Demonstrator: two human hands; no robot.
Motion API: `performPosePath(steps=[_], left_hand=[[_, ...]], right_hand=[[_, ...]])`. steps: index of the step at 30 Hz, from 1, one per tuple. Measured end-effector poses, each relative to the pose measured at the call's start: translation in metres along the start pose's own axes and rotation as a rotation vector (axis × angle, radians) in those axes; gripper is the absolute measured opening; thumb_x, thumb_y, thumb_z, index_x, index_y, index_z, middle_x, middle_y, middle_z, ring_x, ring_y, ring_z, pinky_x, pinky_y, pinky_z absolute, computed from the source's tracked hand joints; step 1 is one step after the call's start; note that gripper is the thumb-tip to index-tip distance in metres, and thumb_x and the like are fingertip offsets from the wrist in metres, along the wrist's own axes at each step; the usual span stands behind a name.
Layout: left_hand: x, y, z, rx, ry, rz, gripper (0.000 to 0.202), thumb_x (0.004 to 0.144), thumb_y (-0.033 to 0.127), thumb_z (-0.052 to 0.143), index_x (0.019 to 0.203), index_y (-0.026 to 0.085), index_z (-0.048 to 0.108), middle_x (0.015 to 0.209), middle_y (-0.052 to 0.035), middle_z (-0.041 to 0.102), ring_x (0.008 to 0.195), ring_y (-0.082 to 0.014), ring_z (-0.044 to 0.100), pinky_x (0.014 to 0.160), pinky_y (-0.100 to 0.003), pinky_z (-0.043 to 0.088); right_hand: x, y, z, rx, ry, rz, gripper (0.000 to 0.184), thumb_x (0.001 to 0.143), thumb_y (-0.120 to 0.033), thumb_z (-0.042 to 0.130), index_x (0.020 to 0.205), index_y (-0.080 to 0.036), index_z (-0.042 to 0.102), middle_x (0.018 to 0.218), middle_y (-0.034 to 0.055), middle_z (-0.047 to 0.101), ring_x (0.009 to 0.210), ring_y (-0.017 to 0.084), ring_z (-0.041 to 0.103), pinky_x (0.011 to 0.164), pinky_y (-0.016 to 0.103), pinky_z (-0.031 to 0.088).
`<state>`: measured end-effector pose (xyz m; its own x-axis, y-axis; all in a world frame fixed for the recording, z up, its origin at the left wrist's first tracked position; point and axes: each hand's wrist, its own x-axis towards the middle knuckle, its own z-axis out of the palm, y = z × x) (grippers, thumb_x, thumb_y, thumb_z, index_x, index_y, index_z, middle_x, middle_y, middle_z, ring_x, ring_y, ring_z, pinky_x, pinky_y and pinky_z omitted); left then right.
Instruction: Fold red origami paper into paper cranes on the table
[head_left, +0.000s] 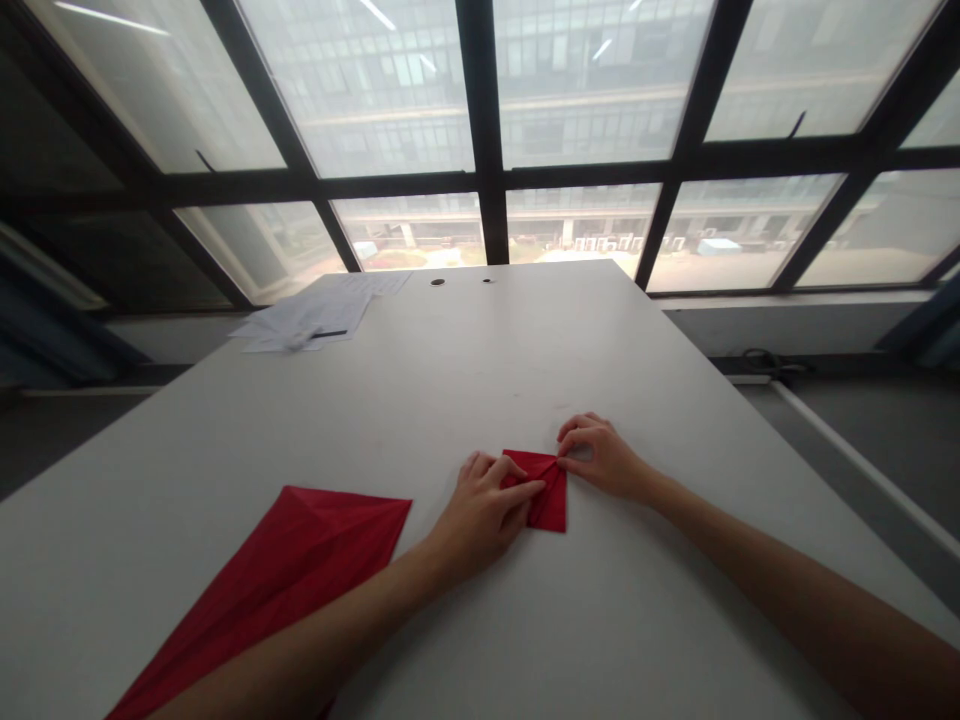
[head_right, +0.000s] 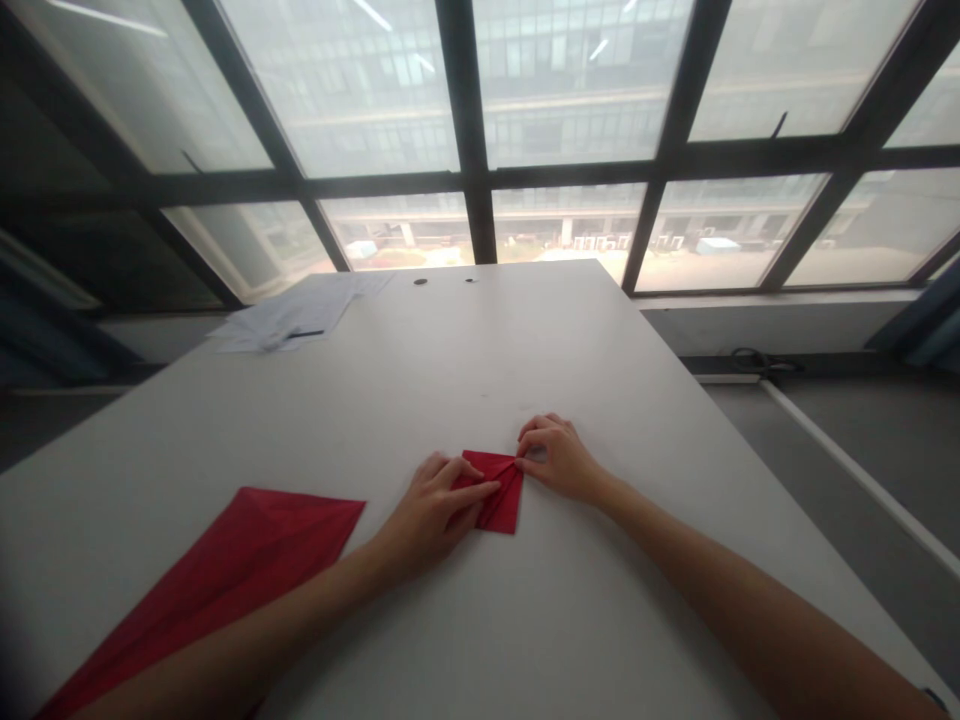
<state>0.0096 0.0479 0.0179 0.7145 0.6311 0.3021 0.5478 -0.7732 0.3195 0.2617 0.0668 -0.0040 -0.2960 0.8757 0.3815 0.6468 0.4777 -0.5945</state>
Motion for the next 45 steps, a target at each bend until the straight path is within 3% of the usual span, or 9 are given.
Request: performPosePath(steps=[5,14,20,25,32,40,45], left_hand=[[0.002,-0.002,0.001,0.025,0.017,0.022,0.029,0.091,0.021,0.058,0.115,0.033,0.071,0.106,-0.0044,0.064,0.096,-0.0230,0.050,0.106,-0.053,0.032],[0.001,-0.004,0.001,0.071,0.007,0.069,0.030,0.093,0.024,0.057,0.119,0.034,0.069,0.107,-0.0060,0.062,0.094,-0.0230,0.049,0.097,-0.048,0.041],[0.003,-0.004,0.001,0.076,0.019,0.086,0.030,0.095,0.026,0.055,0.120,0.034,0.069,0.106,-0.0068,0.062,0.092,-0.0222,0.050,0.088,-0.042,0.045],[0.002,-0.004,0.001,0.072,0.011,0.086,0.030,0.095,0.025,0.055,0.119,0.033,0.069,0.106,-0.0070,0.062,0.094,-0.0223,0.051,0.091,-0.043,0.045],[0.002,-0.004,0.000,0.073,0.001,0.084,0.032,0.093,0.022,0.056,0.120,0.032,0.069,0.108,-0.0076,0.062,0.094,-0.0226,0.051,0.090,-0.042,0.046],[0.002,-0.003,0.001,0.069,0.016,0.106,0.030,0.095,0.022,0.054,0.119,0.029,0.069,0.125,-0.0071,0.063,0.102,-0.0234,0.054,0.094,-0.044,0.046],[0.003,-0.005,0.003,0.062,0.032,0.168,0.029,0.095,0.021,0.054,0.120,0.026,0.068,0.124,-0.0064,0.067,0.108,-0.0249,0.056,0.095,-0.045,0.047]], right_hand=[[0.001,-0.001,0.001,-0.008,0.011,0.011,0.009,0.078,-0.020,0.075,0.073,-0.023,0.069,0.092,0.0028,0.068,0.093,0.021,0.059,0.090,0.038,0.043],[0.000,-0.002,-0.002,0.013,0.063,0.056,0.004,0.084,-0.019,0.066,0.085,-0.023,0.068,0.090,0.0039,0.068,0.093,0.022,0.058,0.089,0.038,0.045],[-0.004,-0.016,-0.002,-0.157,-0.046,0.022,0.045,0.074,-0.038,0.079,0.115,-0.027,0.063,0.117,0.0074,0.061,0.112,0.028,0.051,0.100,0.047,0.038],[-0.004,-0.016,0.000,-0.178,-0.057,0.024,0.050,0.079,-0.034,0.075,0.126,-0.029,0.057,0.122,0.0080,0.059,0.115,0.028,0.050,0.101,0.048,0.036],[-0.002,-0.006,0.003,-0.135,0.018,0.055,0.041,0.081,-0.029,0.074,0.119,-0.028,0.062,0.116,0.0078,0.061,0.112,0.027,0.052,0.100,0.046,0.039],[0.000,0.005,0.001,0.000,0.065,0.062,0.041,0.082,-0.003,0.058,0.117,-0.024,0.064,0.109,0.0061,0.065,0.109,0.023,0.055,0.099,0.041,0.043],[0.000,0.002,0.001,0.004,0.074,0.030,0.022,0.084,-0.011,0.064,0.101,-0.024,0.069,0.102,0.0056,0.067,0.102,0.023,0.058,0.095,0.041,0.044]])
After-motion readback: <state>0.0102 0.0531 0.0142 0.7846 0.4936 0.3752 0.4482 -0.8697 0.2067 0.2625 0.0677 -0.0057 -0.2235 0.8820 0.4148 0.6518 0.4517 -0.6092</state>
